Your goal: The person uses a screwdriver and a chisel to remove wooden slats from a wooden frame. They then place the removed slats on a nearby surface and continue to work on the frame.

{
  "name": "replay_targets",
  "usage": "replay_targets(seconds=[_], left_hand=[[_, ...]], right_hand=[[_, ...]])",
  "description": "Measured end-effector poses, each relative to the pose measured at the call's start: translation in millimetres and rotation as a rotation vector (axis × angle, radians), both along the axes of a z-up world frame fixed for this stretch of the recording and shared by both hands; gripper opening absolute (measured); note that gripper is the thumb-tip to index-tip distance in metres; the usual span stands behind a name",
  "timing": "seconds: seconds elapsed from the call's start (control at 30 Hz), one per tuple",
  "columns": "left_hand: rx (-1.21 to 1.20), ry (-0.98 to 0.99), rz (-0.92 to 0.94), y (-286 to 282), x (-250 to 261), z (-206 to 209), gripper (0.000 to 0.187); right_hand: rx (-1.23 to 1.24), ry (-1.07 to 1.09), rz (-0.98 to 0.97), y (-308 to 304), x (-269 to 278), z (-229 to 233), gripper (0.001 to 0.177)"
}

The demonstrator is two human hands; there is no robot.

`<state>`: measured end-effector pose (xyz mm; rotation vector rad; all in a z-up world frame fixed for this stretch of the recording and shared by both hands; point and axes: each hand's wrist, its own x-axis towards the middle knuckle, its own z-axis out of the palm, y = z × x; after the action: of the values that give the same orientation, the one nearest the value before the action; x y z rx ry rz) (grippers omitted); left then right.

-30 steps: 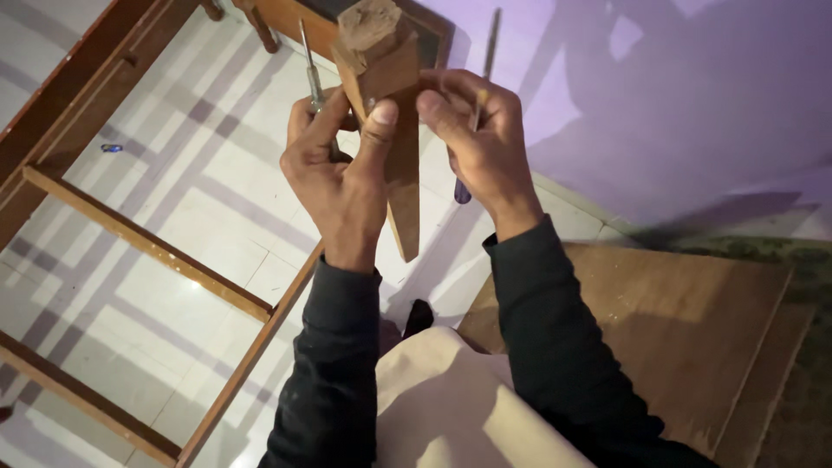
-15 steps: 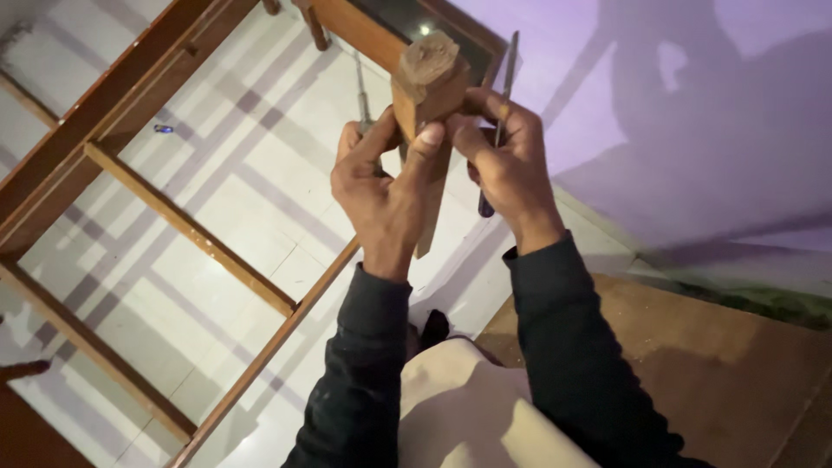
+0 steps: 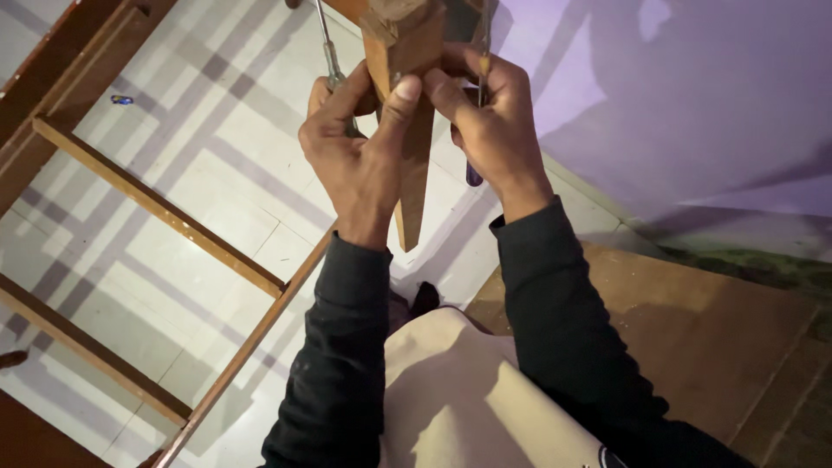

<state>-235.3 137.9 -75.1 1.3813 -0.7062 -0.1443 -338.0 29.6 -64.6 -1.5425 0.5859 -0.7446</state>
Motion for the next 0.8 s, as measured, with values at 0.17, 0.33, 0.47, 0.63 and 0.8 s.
replay_targets(seconds=[0.17,0.33,0.47,0.63,0.8], left_hand=[[0.073,-0.050,0.028,3,14,2,0.047],[-0.019,-0.052,-0.054,9,32,1,0.044],[-0.103,-0.046,-0.137,17,48,-4,0.041],[-0.154,-0.039,-0.117,29,57,-6,0.038],[-0.097,-0.067,-0.081,42,58,8,0.047]], right_hand=[[-0.032,-0.051,-0.001,1,12,1,0.021],[-0.095,-0.113,0.068,-4,21,-4,0.026],[-0.115,-0.191,0.118,0,30,-10,0.031],[-0.084,-0.278,0.291,-9,45,-9,0.040],[-0.077,-0.217,0.499,-25,62,13,0.049]])
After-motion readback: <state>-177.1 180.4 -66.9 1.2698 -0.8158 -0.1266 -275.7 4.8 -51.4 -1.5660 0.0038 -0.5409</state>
